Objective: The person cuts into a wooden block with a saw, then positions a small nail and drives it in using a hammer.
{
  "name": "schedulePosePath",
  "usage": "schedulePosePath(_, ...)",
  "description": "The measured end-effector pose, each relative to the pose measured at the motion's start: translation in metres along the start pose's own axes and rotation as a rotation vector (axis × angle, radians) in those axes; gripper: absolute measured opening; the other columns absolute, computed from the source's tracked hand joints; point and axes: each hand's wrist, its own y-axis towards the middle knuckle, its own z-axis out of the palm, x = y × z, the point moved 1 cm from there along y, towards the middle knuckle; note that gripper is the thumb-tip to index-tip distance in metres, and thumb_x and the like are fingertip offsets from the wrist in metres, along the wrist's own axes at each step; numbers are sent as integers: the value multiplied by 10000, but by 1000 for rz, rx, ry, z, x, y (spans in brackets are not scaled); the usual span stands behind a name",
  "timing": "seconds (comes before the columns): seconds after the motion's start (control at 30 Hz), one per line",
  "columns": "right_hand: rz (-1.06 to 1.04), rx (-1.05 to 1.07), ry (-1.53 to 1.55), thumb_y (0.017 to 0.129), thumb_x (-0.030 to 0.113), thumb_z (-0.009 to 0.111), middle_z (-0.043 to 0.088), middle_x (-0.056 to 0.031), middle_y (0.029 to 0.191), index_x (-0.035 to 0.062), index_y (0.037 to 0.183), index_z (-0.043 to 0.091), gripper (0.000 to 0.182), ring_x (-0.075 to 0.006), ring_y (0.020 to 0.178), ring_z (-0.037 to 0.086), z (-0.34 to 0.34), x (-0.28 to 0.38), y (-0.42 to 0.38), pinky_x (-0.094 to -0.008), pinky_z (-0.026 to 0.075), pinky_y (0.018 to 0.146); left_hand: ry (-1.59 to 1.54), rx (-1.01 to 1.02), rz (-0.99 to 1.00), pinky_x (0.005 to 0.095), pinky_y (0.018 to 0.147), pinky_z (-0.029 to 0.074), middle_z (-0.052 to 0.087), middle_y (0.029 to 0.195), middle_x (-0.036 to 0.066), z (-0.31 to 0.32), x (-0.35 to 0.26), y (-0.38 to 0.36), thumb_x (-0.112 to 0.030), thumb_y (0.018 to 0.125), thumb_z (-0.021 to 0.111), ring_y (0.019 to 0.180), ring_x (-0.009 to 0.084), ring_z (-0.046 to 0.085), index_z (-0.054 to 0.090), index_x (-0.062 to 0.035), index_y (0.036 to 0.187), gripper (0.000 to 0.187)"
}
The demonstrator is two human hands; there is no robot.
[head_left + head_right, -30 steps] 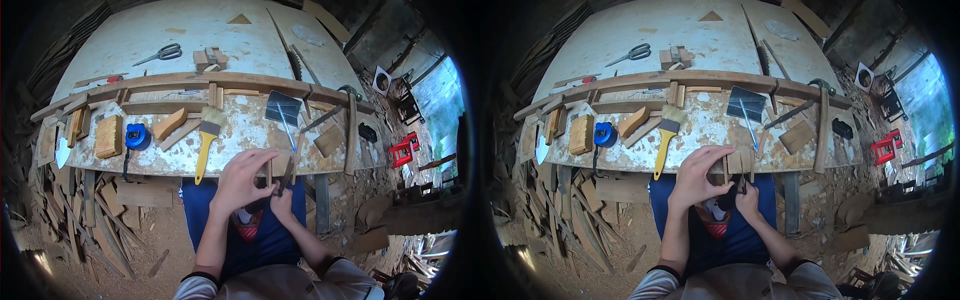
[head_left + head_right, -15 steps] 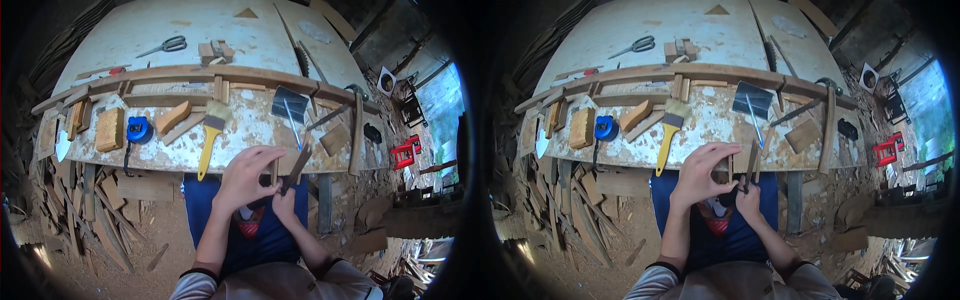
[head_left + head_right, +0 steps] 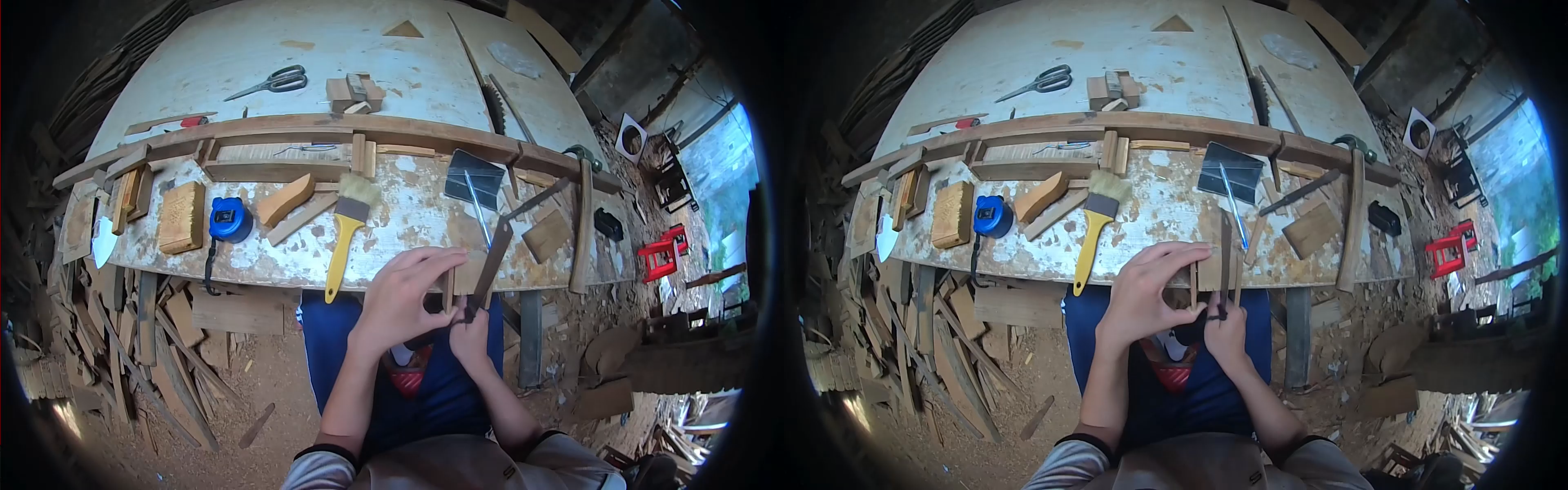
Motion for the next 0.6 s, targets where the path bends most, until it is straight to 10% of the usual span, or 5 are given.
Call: schedulePosePath(0.6, 2, 79, -177, 1028, 147, 612, 664, -281, 762, -14, 807, 650, 276, -530, 763, 650, -18, -4, 6, -613, 458, 693, -12, 17, -1, 398, 1028, 576, 754, 1312, 70, -1, 0, 2, -85, 627, 910, 1211, 279, 710, 735, -105, 1313, 709)
